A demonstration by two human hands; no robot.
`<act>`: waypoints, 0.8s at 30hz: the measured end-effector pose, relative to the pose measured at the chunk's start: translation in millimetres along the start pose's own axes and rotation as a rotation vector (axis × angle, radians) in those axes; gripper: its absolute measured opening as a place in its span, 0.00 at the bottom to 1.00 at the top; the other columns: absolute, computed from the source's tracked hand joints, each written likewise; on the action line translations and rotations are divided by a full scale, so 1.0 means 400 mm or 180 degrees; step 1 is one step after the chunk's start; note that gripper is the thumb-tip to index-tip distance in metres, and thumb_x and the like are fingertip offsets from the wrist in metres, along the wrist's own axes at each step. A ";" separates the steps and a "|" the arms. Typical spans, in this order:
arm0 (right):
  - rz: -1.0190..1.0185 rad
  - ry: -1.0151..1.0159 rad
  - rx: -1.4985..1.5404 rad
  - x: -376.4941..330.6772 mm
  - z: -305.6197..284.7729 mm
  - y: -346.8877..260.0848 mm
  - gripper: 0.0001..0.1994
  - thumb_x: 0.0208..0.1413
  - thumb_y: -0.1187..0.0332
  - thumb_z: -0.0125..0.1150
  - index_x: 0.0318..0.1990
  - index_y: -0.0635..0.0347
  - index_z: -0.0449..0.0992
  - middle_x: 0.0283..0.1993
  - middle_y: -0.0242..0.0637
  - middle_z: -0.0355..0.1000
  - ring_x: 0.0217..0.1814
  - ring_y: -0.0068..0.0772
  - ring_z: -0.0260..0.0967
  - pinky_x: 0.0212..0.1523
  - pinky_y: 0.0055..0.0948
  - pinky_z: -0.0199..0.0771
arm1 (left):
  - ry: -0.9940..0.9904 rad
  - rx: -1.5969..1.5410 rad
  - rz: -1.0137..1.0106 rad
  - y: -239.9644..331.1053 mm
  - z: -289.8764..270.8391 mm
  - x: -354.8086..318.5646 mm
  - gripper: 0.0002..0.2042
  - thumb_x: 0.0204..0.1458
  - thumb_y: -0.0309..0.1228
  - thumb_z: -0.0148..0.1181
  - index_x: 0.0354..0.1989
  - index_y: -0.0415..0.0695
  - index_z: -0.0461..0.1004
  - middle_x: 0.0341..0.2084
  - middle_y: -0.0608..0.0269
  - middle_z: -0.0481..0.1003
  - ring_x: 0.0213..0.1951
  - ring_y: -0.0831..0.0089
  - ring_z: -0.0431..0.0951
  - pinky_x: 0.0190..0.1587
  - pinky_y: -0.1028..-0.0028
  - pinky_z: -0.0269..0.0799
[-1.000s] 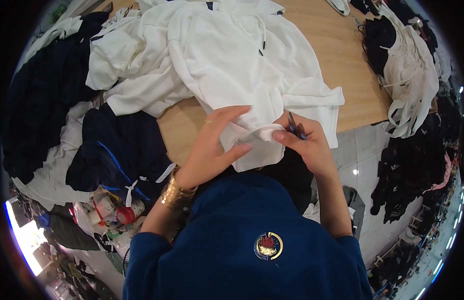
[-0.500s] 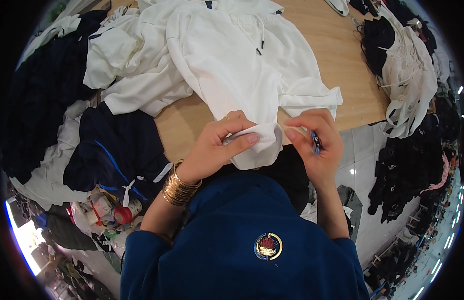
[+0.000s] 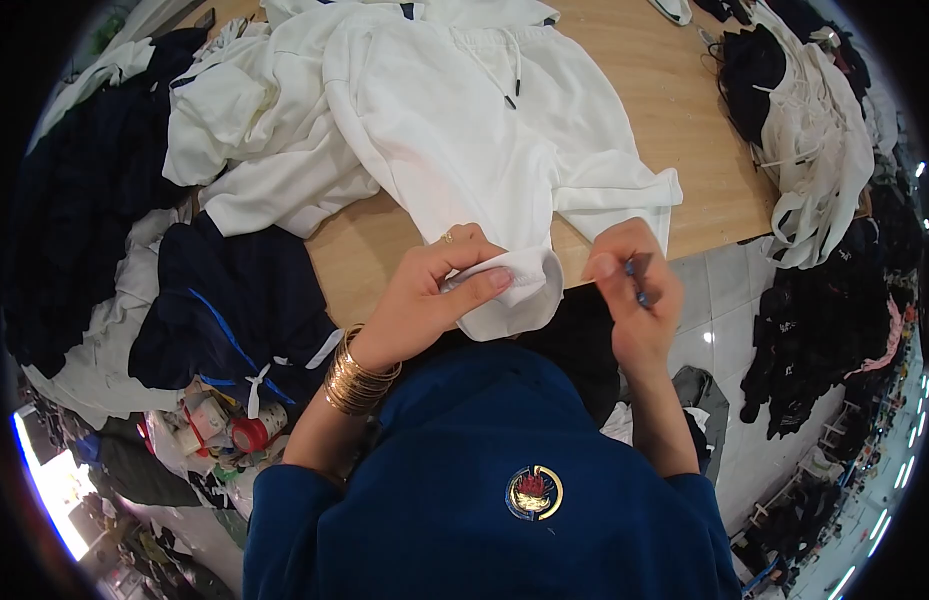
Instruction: Trimming loose threads from the waistband and seams of white shorts using a pair of thread snips.
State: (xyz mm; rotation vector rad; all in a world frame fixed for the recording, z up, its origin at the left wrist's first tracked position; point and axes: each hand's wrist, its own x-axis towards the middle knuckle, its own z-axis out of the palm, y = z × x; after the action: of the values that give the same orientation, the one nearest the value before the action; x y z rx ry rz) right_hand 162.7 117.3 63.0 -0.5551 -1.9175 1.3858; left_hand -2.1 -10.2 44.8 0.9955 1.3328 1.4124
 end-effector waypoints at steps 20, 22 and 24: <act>-0.0468 0.0026 -0.1093 0.006 0.011 0.020 0.18 0.32 0.86 0.56 0.35 0.59 0.78 0.25 0.34 0.68 0.22 0.23 0.64 0.21 0.18 0.61 | -0.0940 -0.1002 -0.0923 -0.037 0.053 -0.041 0.12 0.57 0.36 0.51 0.43 0.42 0.73 0.43 0.60 0.72 0.43 0.70 0.72 0.45 0.70 0.68; -0.0895 -0.0081 -0.1030 0.005 0.009 0.006 0.14 0.36 0.86 0.59 0.33 0.63 0.77 0.26 0.35 0.68 0.24 0.22 0.64 0.23 0.18 0.58 | -0.0759 -0.3499 -0.1539 -0.071 0.090 -0.032 0.17 0.60 0.40 0.46 0.52 0.43 0.66 0.51 0.60 0.68 0.49 0.70 0.70 0.49 0.66 0.67; -0.0958 -0.0086 -0.1012 -0.001 0.009 0.005 0.14 0.36 0.86 0.60 0.34 0.63 0.77 0.26 0.35 0.68 0.24 0.23 0.64 0.22 0.19 0.59 | -0.0471 -0.3753 -0.1399 -0.089 0.090 -0.020 0.16 0.60 0.39 0.47 0.52 0.45 0.63 0.52 0.61 0.67 0.52 0.68 0.69 0.51 0.65 0.67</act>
State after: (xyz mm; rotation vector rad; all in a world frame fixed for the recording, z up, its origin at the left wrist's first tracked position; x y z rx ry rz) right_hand 160.1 115.3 60.5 -0.3744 -2.1563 0.9105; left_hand 38.0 -9.3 12.8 0.0010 0.3750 1.3953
